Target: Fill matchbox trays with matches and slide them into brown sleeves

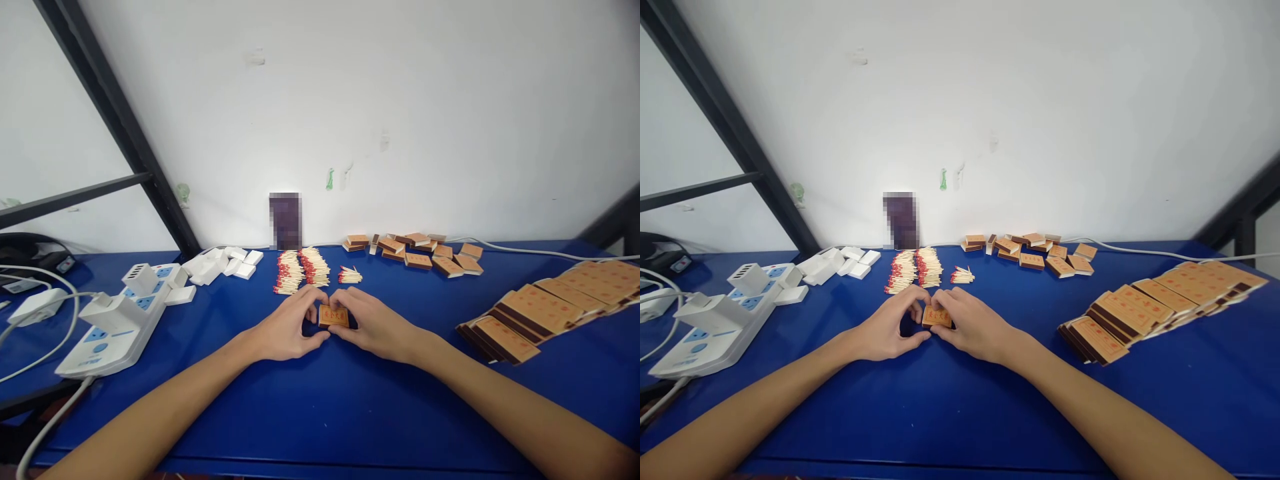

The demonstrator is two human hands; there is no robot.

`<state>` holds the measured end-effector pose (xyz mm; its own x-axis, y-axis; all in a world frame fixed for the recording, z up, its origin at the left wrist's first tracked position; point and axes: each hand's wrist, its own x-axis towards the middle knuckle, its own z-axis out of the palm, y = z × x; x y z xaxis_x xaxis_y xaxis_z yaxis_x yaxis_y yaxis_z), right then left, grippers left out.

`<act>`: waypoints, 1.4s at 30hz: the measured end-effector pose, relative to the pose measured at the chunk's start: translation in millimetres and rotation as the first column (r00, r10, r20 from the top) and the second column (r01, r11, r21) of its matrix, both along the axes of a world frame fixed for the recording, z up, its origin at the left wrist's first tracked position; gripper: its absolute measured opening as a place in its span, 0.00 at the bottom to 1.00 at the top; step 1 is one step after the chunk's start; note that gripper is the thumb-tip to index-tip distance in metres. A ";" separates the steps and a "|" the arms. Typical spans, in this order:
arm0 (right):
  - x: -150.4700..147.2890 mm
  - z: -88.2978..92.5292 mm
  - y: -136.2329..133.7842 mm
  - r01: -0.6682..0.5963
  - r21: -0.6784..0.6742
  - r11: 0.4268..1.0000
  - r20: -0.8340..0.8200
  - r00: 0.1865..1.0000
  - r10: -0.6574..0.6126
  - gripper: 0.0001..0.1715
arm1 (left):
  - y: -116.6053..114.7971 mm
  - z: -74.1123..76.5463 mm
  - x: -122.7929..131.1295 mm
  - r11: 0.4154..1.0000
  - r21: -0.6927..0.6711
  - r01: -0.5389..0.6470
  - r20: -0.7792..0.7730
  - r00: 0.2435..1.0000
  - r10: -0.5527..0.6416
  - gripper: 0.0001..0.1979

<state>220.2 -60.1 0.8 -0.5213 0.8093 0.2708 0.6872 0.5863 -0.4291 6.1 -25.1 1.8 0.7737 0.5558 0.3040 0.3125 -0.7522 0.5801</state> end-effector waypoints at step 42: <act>136.6 -3.5 -121.9 0.547 0.484 0.683 0.087 0.746 -0.660 0.20 | -5.0 11.6 -0.1 0.990 0.112 0.081 -0.229 0.972 -0.053 0.07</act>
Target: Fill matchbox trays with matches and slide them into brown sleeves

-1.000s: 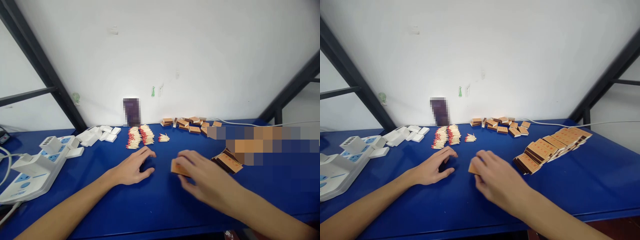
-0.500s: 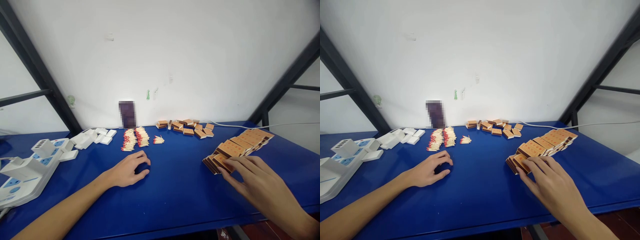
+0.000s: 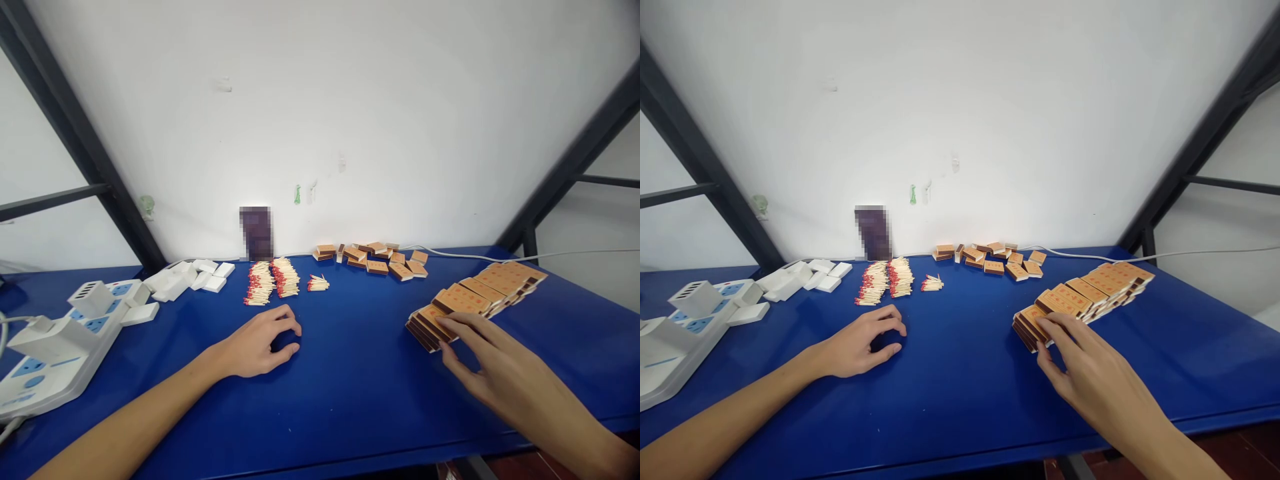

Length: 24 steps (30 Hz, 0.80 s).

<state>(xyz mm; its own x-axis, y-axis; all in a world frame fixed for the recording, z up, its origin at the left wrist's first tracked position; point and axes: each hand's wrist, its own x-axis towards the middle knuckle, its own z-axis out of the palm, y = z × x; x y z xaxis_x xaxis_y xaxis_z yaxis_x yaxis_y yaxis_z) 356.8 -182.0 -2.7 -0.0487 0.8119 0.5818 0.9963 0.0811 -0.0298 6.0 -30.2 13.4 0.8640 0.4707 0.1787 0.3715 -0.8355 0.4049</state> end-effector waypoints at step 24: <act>-14.4 -24.4 -4.4 -0.220 -0.226 0.949 -0.265 0.951 0.157 0.16 | 0.3 0.0 -1.0 1.000 -0.003 0.006 -0.004 1.000 -0.006 0.09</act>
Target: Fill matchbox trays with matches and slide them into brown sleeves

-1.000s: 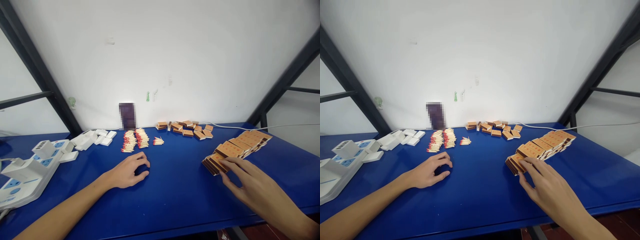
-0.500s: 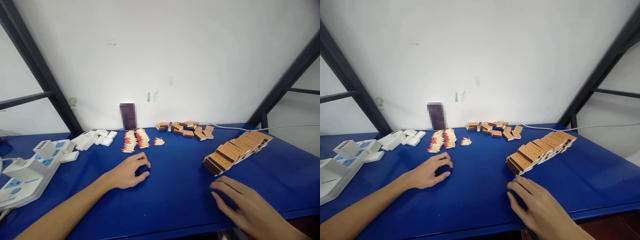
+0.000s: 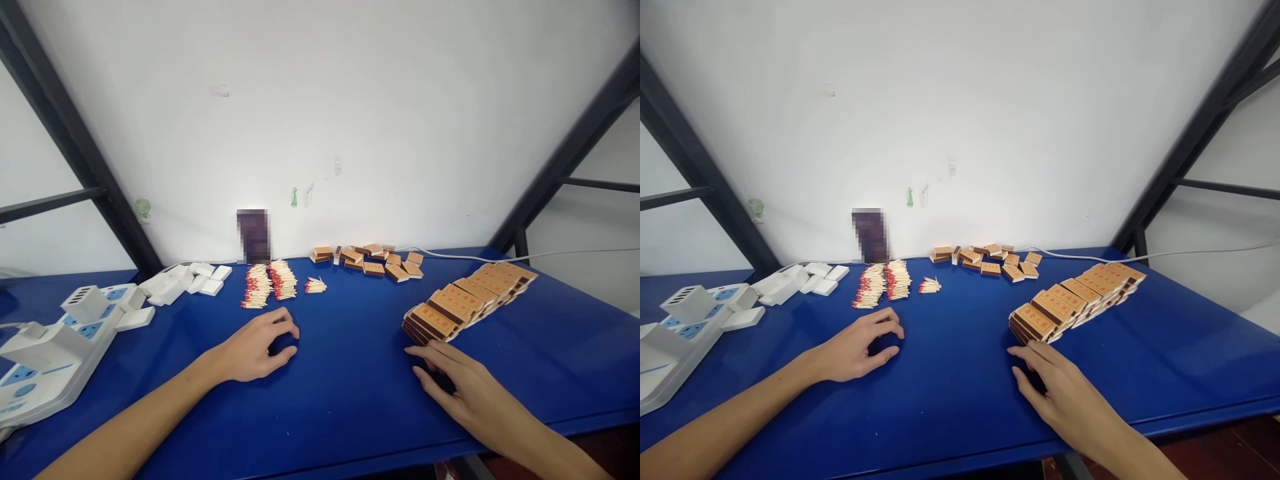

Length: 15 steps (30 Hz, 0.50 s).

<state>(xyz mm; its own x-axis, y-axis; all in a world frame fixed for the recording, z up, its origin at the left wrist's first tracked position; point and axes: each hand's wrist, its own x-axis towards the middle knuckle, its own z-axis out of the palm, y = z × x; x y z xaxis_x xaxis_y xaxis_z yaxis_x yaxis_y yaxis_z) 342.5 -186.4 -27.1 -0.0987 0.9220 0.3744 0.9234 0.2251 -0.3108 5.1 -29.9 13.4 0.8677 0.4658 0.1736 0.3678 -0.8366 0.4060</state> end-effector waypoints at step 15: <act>2.8 -1.0 12.8 0.020 0.022 1.000 0.053 0.998 -0.021 0.19 | -0.2 -0.5 0.5 1.000 0.010 0.001 0.007 1.000 -0.001 0.08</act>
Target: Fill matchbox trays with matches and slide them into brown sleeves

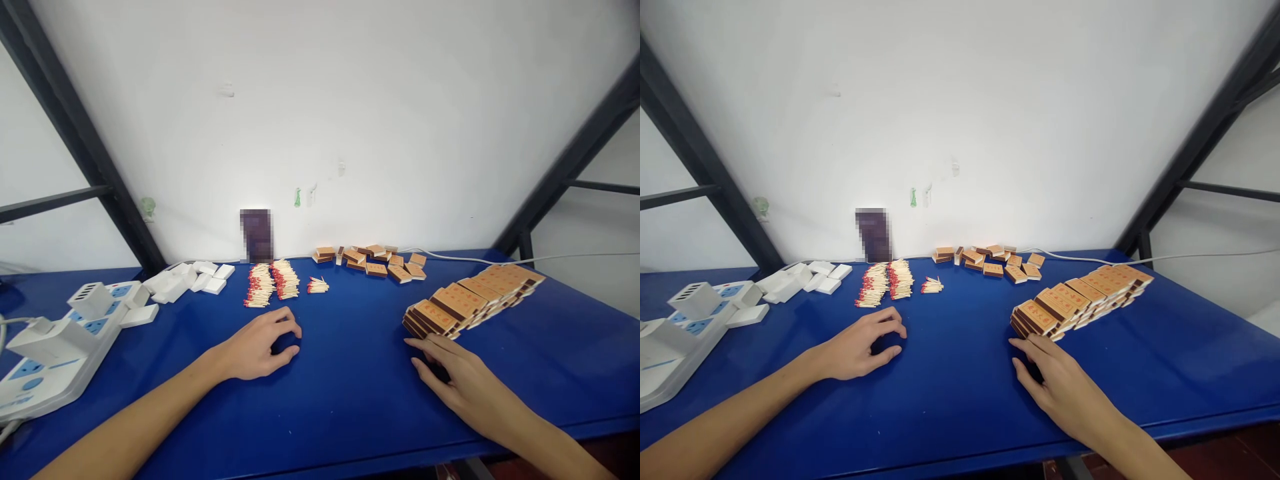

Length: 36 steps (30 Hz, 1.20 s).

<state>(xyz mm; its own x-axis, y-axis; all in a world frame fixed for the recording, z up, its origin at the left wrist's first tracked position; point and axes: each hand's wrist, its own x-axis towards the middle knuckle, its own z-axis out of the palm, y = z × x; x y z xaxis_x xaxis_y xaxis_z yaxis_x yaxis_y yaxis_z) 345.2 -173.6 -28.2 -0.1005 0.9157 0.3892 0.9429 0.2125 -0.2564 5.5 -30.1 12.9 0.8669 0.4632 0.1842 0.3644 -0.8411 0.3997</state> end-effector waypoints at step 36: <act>-83.6 33.8 217.9 0.332 -0.041 0.942 0.149 0.935 -0.323 0.14 | 96.9 -18.3 -82.0 0.586 0.589 -0.557 -0.030 0.709 0.704 0.17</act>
